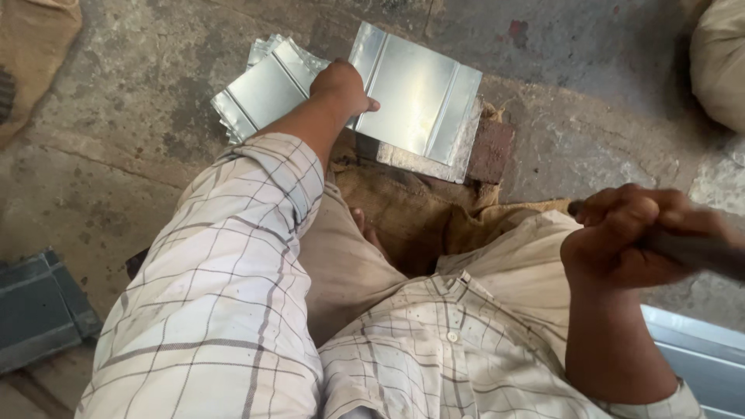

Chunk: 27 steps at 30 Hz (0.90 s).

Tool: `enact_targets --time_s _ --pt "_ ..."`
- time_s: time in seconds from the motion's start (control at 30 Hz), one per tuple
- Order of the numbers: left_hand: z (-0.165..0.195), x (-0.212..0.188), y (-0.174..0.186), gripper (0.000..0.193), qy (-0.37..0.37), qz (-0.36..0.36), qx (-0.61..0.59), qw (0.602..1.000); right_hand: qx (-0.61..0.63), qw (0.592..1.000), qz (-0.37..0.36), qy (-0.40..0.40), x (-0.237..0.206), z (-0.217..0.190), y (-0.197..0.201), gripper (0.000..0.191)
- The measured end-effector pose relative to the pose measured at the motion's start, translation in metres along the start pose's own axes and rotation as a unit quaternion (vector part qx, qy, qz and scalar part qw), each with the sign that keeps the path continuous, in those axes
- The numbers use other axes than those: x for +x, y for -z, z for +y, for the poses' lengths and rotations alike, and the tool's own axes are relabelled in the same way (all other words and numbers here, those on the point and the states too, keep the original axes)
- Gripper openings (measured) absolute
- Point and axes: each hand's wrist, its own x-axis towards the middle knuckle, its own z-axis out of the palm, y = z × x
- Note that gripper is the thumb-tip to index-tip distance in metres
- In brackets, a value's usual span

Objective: The person shapes metal sheets by hitting them with a hammer while holding them against a metal block on the floor. They move and rotate the sheets between strikes to achieve the desired bend or form.

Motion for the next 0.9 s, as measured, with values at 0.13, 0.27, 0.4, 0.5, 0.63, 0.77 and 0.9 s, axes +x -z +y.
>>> enact_targets --time_s 0.13,0.27,0.4,0.5,0.63,0.77,0.9 --pt "-0.001 0.005 -0.006 0.104 0.007 0.01 -0.013 1.0 -0.008 0.993 0.115 0.027 -0.04 0.022 -0.034 0.016" --pt "-0.004 0.012 -0.011 0.104 -0.014 0.032 -0.006 0.999 -0.244 0.839 -0.392 -0.289 -0.11 0.051 -0.036 0.04" --pt "-0.008 0.02 -0.017 0.105 -0.041 0.046 0.008 0.998 -0.27 0.856 -0.315 -0.309 -0.111 0.051 -0.014 0.013" --pt "-0.011 0.022 -0.021 0.088 -0.068 0.032 0.03 0.997 -0.244 0.918 -0.203 -0.236 -0.059 0.027 0.001 0.012" --pt "-0.011 0.025 -0.021 0.07 -0.091 0.021 0.031 0.995 0.079 0.996 -0.01 -0.028 0.012 -0.006 0.019 0.02" --pt "-0.007 0.025 -0.02 0.073 -0.045 0.021 -0.015 0.999 0.088 0.991 0.088 0.04 -0.009 0.014 0.0 0.005" --pt "-0.002 0.027 -0.019 0.083 -0.007 0.012 -0.035 0.999 -0.416 0.8 -0.331 -0.28 -0.094 0.062 -0.029 0.028"
